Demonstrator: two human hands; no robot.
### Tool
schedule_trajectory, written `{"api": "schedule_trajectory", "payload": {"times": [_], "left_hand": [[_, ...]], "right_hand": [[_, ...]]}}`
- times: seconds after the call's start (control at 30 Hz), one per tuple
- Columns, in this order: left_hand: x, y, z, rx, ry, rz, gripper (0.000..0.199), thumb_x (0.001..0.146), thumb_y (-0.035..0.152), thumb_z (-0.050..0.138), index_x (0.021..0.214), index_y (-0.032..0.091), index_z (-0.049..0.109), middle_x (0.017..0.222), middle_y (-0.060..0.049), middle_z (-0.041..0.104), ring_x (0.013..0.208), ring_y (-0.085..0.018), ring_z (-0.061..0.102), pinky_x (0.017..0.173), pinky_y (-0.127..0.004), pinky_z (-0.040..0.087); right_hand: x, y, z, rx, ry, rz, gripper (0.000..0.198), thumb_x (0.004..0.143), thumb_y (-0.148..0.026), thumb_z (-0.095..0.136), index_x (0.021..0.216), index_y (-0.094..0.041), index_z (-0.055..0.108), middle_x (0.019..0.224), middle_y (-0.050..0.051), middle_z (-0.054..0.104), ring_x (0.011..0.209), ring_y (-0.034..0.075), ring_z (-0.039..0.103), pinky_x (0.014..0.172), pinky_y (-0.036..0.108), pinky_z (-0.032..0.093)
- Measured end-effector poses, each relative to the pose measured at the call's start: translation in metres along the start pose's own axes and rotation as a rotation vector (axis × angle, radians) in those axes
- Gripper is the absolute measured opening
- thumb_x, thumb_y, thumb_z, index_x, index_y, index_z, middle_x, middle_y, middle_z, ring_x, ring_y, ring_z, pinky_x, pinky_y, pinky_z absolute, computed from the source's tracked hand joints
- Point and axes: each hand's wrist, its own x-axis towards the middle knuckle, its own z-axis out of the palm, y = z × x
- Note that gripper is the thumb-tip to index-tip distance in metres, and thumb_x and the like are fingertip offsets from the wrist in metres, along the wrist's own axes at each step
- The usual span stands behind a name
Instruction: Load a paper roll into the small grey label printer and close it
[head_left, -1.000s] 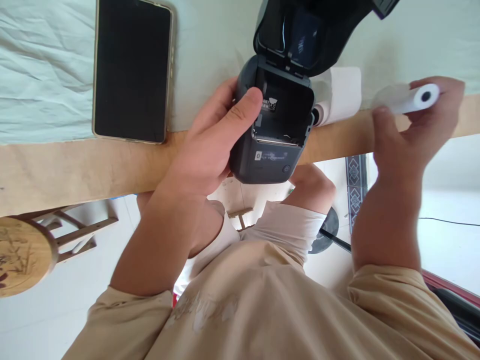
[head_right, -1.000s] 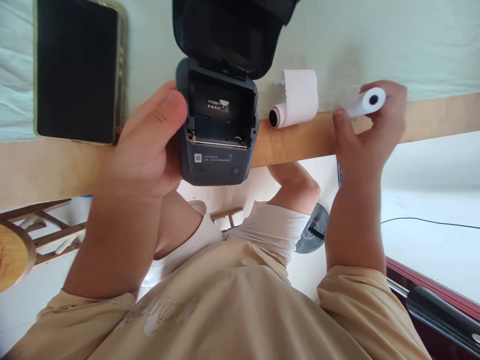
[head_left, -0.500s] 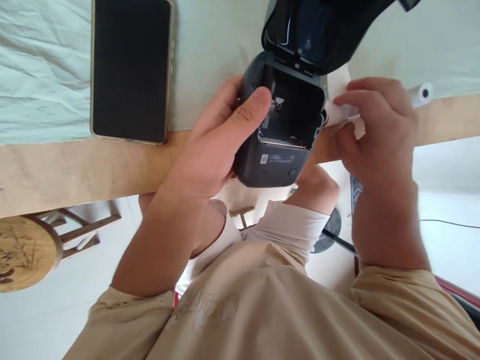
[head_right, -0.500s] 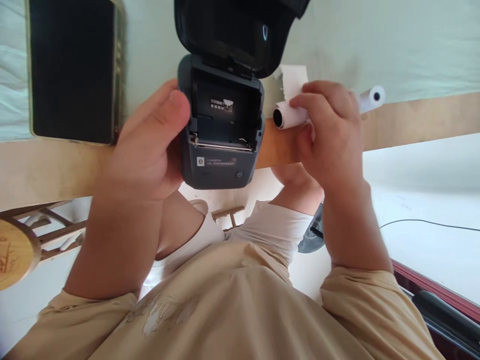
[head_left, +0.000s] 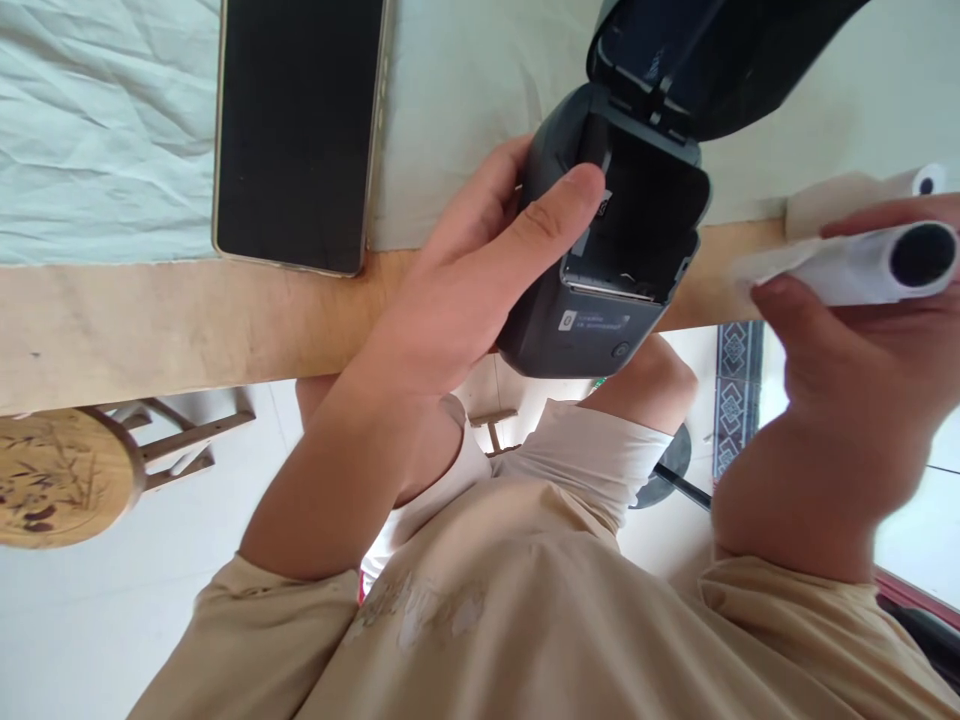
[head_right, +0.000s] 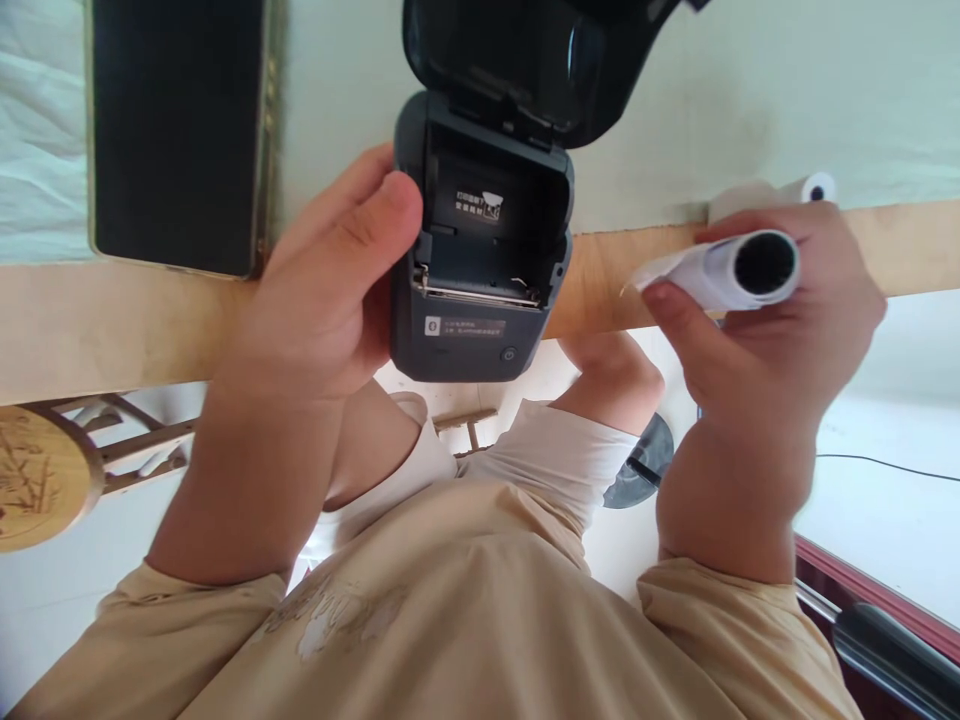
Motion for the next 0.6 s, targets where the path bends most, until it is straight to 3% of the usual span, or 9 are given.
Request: {"api": "schedule_trajectory", "payload": {"times": [0.17,0.33,0.47,0.6], "left_hand": [[-0.002,-0.001,-0.001,-0.027,-0.006,0.047,0.025,0.088,0.029,0.043,0.107,0.012,0.047,0.106,-0.005,0.054,0.084,-0.001,0.051,0.071,-0.011,0.048],[0.002,-0.009,-0.002,-0.058,0.061,0.051,0.023,0.086,0.031,0.046,0.102,0.015,0.051,0.100,-0.004,0.055,0.081,-0.003,0.053,0.066,-0.011,0.048],[0.004,-0.009,-0.002,-0.063,0.065,0.062,0.022,0.085,0.031,0.047,0.100,0.015,0.053,0.098,-0.003,0.055,0.081,-0.003,0.054,0.068,-0.012,0.048],[0.002,-0.006,-0.002,-0.082,0.066,0.007,0.022,0.086,0.030,0.047,0.101,0.014,0.052,0.099,-0.003,0.056,0.080,-0.003,0.054,0.067,-0.013,0.049]], "right_hand": [[-0.011,-0.003,0.008,0.315,0.085,0.077,0.040,0.057,-0.018,0.073,0.094,-0.007,0.060,0.097,0.001,0.053,0.089,-0.005,0.051,0.082,0.007,0.036],[-0.011,-0.007,0.019,0.626,0.002,0.144,0.048,0.063,-0.021,0.070,0.093,-0.006,0.036,0.096,0.003,0.048,0.085,-0.003,0.051,0.075,0.010,0.041],[-0.012,-0.010,0.023,0.657,-0.115,0.188,0.055,0.064,-0.022,0.069,0.090,-0.007,0.023,0.102,0.003,0.043,0.090,0.001,0.053,0.073,0.016,0.049],[-0.013,-0.015,0.026,0.687,-0.121,0.193,0.054,0.071,-0.028,0.063,0.091,-0.008,0.018,0.095,0.002,0.039,0.080,-0.002,0.051,0.071,0.019,0.050]]}}
